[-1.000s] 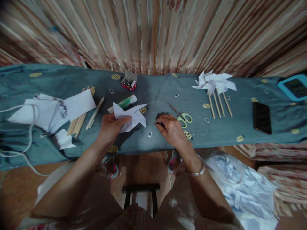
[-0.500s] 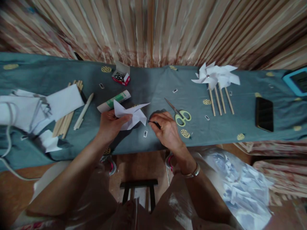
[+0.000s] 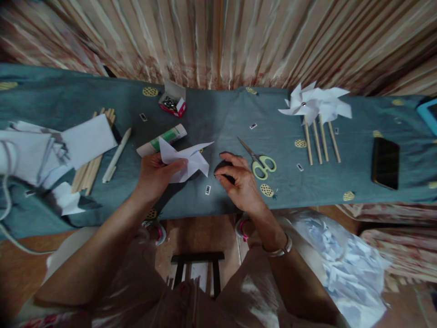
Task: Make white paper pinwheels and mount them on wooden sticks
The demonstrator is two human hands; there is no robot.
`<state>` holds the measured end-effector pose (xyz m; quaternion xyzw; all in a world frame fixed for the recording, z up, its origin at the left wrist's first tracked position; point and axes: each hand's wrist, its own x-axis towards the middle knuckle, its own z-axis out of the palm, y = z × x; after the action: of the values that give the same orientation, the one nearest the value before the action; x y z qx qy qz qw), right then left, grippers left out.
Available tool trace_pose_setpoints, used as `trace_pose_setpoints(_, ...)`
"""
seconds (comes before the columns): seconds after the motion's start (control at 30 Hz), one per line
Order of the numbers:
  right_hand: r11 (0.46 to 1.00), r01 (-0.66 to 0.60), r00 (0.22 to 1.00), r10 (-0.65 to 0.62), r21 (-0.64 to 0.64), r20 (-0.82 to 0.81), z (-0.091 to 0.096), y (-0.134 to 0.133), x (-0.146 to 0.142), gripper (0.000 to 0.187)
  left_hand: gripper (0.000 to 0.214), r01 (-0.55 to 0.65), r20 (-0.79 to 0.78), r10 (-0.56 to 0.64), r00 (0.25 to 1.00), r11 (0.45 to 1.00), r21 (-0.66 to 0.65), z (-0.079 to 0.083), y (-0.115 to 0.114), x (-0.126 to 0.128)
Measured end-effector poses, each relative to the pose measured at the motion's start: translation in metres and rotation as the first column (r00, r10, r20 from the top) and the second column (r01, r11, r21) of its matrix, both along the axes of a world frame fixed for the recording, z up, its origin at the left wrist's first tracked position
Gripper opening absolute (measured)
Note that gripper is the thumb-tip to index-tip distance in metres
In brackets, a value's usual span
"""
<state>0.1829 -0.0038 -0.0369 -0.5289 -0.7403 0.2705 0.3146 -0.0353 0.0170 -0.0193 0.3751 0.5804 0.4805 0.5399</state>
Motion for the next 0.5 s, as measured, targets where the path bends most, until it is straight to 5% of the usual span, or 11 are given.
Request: trace_pose_setpoints(0.5, 0.994, 0.02, 0.992, -0.032, 0.107, 0.12, 0.019, -0.004, 0.0, 0.011, 0.005, 0.017, -0.08, -0.017, 0.997, 1.0, -0.005, 0.001, 0.0, 0.0)
